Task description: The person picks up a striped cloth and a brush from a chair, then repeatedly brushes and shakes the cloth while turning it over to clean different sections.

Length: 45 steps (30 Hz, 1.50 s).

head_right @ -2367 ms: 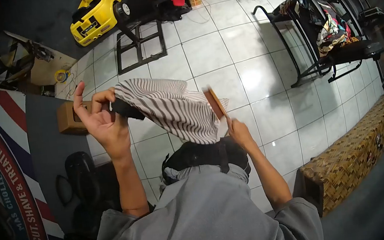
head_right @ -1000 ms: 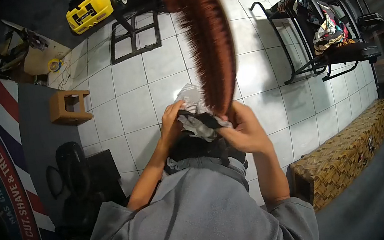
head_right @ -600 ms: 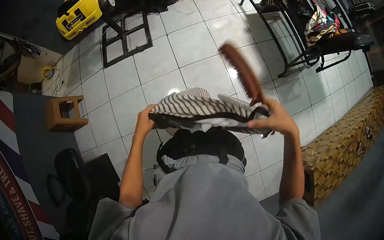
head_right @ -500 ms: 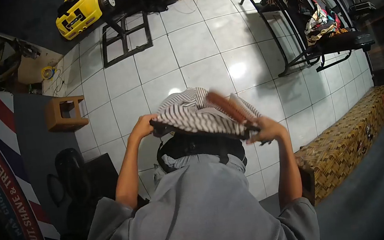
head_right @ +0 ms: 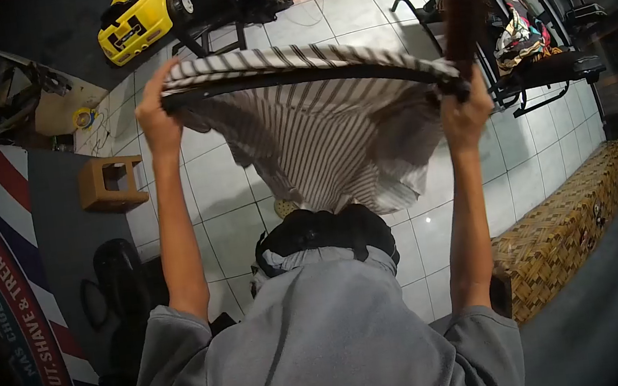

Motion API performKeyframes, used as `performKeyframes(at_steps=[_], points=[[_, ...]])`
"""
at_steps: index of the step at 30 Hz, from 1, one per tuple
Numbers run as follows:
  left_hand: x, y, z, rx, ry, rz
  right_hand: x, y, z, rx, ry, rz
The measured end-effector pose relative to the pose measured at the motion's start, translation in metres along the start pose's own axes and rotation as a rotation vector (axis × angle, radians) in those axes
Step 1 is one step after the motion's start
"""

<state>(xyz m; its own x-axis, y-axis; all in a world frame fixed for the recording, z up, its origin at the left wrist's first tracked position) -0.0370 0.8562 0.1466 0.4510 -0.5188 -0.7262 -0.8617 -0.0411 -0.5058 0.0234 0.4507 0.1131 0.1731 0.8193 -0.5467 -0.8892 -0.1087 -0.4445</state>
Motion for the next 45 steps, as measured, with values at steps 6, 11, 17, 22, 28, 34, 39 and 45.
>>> performKeyframes(at_steps=[6, 11, 17, 22, 28, 34, 39, 45], points=[[0.086, 0.104, 0.027, 0.0, 0.093, 0.399, 0.053, 0.095, -0.064, -0.099, 0.134, 0.145], [0.18, 0.325, 0.109, -0.45, 0.014, 1.69, 0.132, 0.303, -0.189, 0.567, 0.5, 1.622], [0.16, 0.202, 0.132, -0.298, 0.205, 0.933, 0.103, 0.174, -0.19, 0.475, 0.275, 0.811], [0.035, 0.013, 0.001, -0.012, 0.119, 0.131, 0.001, 0.027, -0.051, 0.058, 0.105, -0.023], [0.052, 0.06, -0.012, 0.125, -0.019, 0.069, 0.01, 0.085, -0.079, -0.036, 0.019, -0.176], [0.184, 0.277, 0.1, -0.369, 0.097, 1.226, 0.113, 0.278, -0.172, 0.603, 0.216, 1.022], [0.156, 0.242, 0.099, -0.419, 0.433, 1.292, 0.086, 0.277, -0.165, 0.726, -0.154, 1.024], [0.079, 0.203, 0.064, -0.596, 0.604, 1.579, 0.025, 0.226, -0.056, 0.905, -1.361, 0.774]])
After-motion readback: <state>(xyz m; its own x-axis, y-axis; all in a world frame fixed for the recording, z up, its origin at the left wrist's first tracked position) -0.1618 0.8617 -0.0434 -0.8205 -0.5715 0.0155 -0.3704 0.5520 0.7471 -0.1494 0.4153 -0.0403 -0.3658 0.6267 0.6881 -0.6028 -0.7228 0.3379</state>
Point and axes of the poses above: each hand's wrist, its own y-axis away from the middle knuckle, its own x-axis out of the palm, z = x × y, the point moved 7 cm from there along -y, towards the middle knuckle, and after that the axes turned 14 degrees about z, right-handed, at the moved point
